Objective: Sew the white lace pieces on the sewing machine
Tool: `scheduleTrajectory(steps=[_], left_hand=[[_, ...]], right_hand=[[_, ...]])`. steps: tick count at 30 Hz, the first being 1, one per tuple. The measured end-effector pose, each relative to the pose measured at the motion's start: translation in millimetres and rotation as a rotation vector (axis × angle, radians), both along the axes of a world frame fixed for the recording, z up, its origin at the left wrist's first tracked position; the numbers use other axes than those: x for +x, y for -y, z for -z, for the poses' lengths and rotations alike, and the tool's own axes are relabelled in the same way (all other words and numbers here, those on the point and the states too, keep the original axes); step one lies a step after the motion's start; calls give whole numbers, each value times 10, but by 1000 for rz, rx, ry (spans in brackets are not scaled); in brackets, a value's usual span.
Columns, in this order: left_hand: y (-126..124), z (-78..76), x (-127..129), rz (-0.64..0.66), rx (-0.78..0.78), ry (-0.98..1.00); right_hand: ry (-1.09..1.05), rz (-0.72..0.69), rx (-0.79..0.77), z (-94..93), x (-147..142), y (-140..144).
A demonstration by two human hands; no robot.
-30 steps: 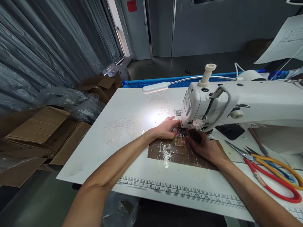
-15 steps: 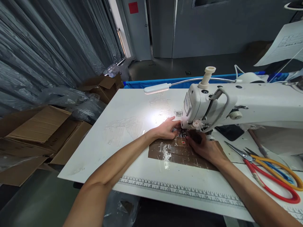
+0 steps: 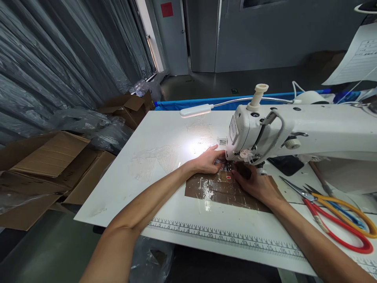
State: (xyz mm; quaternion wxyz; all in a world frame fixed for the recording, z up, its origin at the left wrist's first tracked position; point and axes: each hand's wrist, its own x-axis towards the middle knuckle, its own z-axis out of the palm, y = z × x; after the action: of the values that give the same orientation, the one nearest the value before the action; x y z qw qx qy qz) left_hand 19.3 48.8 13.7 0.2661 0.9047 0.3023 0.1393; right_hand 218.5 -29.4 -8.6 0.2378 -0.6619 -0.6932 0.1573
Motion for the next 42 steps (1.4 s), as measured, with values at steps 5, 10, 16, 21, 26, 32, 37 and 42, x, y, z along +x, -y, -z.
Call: scheduleTrajectory(steps=[5, 10, 16, 21, 26, 32, 37, 42], left_hand=[[-2, -26, 6, 14, 8, 12], [-7, -14, 0, 7, 2, 13], [26, 47, 0, 20, 76, 47], [65, 58, -37, -197, 330, 148], [48, 72, -90, -464, 513, -145], [124, 12, -113, -348, 503, -215], [193, -154, -99, -306, 451, -151], [232, -73, -26, -138, 256, -47]], right_hand=[[-4, -8, 8, 25, 5, -5], [7, -10, 18, 18, 10, 0], [19, 14, -10, 12, 17, 29], [-4, 143, -58, 48, 38, 43], [24, 93, -1, 116, 77, 13], [121, -138, 40, 21, 180, 87], [142, -181, 79, -30, 237, 36], [-81, -191, 52, -52, 162, -102]])
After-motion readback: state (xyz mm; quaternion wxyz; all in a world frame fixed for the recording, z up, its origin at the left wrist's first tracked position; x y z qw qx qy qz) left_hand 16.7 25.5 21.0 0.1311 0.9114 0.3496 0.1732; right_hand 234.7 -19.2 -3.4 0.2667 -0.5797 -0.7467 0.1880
